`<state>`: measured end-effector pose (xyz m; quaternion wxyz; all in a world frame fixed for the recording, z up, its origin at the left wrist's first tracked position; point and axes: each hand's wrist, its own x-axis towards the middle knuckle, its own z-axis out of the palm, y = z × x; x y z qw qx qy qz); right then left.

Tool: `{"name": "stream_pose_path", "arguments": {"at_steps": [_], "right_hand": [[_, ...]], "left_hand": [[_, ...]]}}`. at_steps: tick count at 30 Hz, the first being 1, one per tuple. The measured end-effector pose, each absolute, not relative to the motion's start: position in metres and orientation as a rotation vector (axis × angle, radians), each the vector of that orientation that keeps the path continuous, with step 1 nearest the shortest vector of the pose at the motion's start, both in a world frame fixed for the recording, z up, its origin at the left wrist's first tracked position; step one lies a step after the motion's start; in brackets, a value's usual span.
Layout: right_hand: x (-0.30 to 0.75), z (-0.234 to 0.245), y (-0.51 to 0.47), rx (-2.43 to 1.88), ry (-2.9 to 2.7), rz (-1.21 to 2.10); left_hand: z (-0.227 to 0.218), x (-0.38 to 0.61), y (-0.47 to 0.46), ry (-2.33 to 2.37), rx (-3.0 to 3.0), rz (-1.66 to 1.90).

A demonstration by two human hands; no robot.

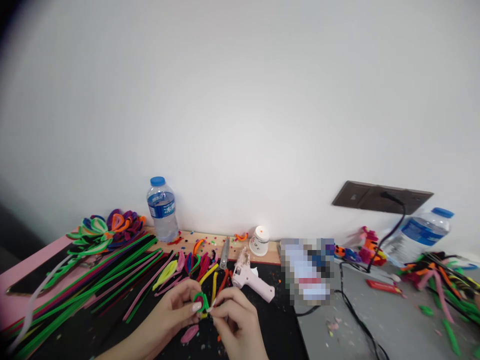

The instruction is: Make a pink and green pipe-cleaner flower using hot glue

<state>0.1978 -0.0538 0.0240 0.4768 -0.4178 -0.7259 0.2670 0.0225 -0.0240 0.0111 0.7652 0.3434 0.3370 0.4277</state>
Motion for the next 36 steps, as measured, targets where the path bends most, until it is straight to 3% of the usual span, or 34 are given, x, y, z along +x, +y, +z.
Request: {"name": "stream_pose_path", "arguments": {"at_steps": [36], "right_hand": [[0.199, 0.019, -0.051, -1.042, -1.596, 0.893]], "left_hand": [[-0.015, 0.023, -0.018, 0.580, 0.931, 0.922]]}}
